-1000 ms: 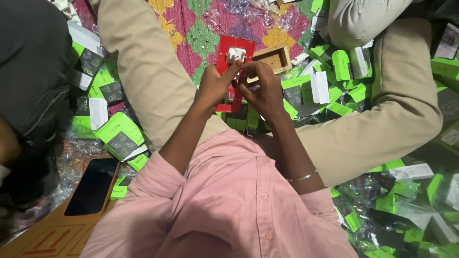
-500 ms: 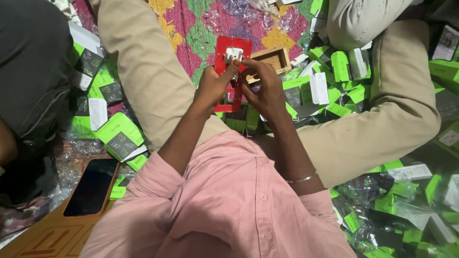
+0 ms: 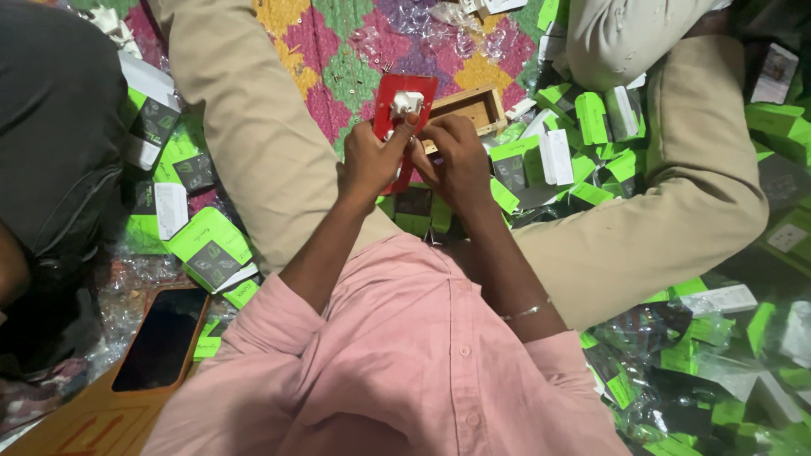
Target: The person sits on a floor mat and assembles electrical switch and socket modules into a red faceplate, fitting white socket and switch units into the plate openings and tightening them with small screws taken from a wooden box beside them.
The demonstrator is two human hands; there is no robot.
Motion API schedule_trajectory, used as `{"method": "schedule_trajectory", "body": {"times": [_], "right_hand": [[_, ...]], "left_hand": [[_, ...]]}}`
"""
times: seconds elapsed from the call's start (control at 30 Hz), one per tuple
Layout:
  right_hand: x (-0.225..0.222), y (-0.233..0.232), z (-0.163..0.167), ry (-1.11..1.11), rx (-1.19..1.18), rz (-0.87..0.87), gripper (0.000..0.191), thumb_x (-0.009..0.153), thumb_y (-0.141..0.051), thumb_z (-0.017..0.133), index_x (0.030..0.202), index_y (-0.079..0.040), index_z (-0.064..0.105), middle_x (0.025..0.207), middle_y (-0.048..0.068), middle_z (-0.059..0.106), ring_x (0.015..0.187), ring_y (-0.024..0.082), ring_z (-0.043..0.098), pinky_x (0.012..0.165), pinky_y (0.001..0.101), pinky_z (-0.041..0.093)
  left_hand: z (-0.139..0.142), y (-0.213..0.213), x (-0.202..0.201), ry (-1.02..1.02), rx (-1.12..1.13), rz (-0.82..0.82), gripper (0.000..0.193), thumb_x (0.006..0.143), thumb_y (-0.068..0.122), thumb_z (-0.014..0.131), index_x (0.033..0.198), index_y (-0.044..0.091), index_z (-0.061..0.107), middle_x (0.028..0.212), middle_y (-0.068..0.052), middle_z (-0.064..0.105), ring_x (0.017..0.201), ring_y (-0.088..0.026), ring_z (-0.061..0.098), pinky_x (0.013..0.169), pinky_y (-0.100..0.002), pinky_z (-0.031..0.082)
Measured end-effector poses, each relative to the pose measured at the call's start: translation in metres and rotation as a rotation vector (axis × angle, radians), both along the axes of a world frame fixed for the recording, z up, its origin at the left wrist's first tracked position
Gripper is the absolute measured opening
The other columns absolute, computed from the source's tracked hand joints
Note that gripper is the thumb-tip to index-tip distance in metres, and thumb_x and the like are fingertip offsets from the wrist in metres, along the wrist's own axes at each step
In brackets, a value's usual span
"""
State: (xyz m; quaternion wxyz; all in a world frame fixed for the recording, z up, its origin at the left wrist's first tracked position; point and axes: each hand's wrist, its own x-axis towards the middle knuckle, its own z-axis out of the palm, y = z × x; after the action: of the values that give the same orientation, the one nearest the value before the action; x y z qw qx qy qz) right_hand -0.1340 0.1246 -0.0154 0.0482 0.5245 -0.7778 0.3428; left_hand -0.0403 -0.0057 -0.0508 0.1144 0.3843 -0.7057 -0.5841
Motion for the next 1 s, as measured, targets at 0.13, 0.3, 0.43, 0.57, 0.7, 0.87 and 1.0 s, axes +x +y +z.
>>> {"method": "schedule_trajectory", "body": {"times": [0.13,0.3,0.43,0.57,0.7,0.87,1.0], "right_hand": [[0.002,-0.001,-0.004,0.003,0.029,-0.01,0.017,0.093,-0.011,0.078,0.102,-0.001,0.067,0.1,0.012,0.063,0.095,0.032,0.063,0.082,0.0434,0.052],[0.0,0.002,-0.025,-0.15,0.031,-0.035,0.013,0.101,-0.012,0.069,0.1,0.0,0.064,0.095,0.014,0.063,0.091,0.031,0.063,0.079,0.042,0.05],[-0.007,0.005,-0.049,-0.938,-0.04,-0.067,0.021,0.107,-0.018,0.056,0.097,-0.001,0.062,0.079,-0.001,0.06,0.074,0.009,0.057,0.065,0.0286,0.047],[-0.012,0.009,-0.057,-1.389,-0.15,-0.074,0.027,0.109,-0.022,0.05,0.095,-0.004,0.065,0.073,-0.006,0.051,0.064,0.004,0.044,0.056,0.0234,0.035],[-0.016,0.013,-0.046,-1.369,0.012,-0.209,0.029,0.106,-0.029,0.054,0.093,-0.007,0.066,0.071,-0.005,0.058,0.06,0.004,0.048,0.053,0.0215,0.035],[-0.03,0.013,-0.03,-1.073,-0.131,-0.274,0.028,0.103,-0.03,0.067,0.095,-0.004,0.073,0.077,-0.002,0.063,0.065,0.003,0.053,0.058,0.0202,0.041],[-0.033,0.015,-0.023,-1.07,-0.185,-0.299,0.025,0.102,-0.027,0.07,0.096,-0.003,0.073,0.08,0.001,0.066,0.067,0.003,0.056,0.058,0.0194,0.044]], "left_hand": [[-0.002,0.0,-0.001,-0.009,-0.075,0.023,0.071,0.083,0.075,0.065,0.085,0.005,0.076,0.069,-0.013,0.072,0.069,-0.029,0.076,0.065,-0.044,0.055],[0.0,0.003,-0.001,0.16,-0.243,0.045,0.062,0.088,0.066,0.07,0.09,0.004,0.076,0.071,-0.015,0.072,0.069,-0.032,0.074,0.066,-0.045,0.054],[0.004,0.008,0.001,0.224,-0.204,-0.02,0.047,0.092,0.05,0.072,0.092,0.003,0.074,0.073,-0.014,0.071,0.069,-0.03,0.073,0.065,-0.044,0.053],[0.001,0.016,0.0,0.341,-0.402,-0.024,0.034,0.097,0.036,0.075,0.095,0.002,0.073,0.082,-0.015,0.068,0.076,-0.033,0.068,0.07,-0.045,0.051],[-0.008,0.014,-0.002,0.365,-0.324,-0.02,0.043,0.1,0.044,0.073,0.095,0.002,0.072,0.084,-0.012,0.068,0.075,-0.027,0.068,0.071,-0.045,0.052],[-0.015,-0.006,-0.008,0.204,0.569,0.236,0.053,0.087,0.061,0.071,0.1,0.01,0.069,0.076,0.003,0.06,0.061,-0.009,0.052,0.051,-0.029,0.04],[-0.013,-0.011,-0.003,0.519,0.924,0.239,0.055,0.088,0.064,0.071,0.11,0.014,0.061,0.08,0.005,0.053,0.064,-0.002,0.047,0.043,-0.019,0.033]]}}
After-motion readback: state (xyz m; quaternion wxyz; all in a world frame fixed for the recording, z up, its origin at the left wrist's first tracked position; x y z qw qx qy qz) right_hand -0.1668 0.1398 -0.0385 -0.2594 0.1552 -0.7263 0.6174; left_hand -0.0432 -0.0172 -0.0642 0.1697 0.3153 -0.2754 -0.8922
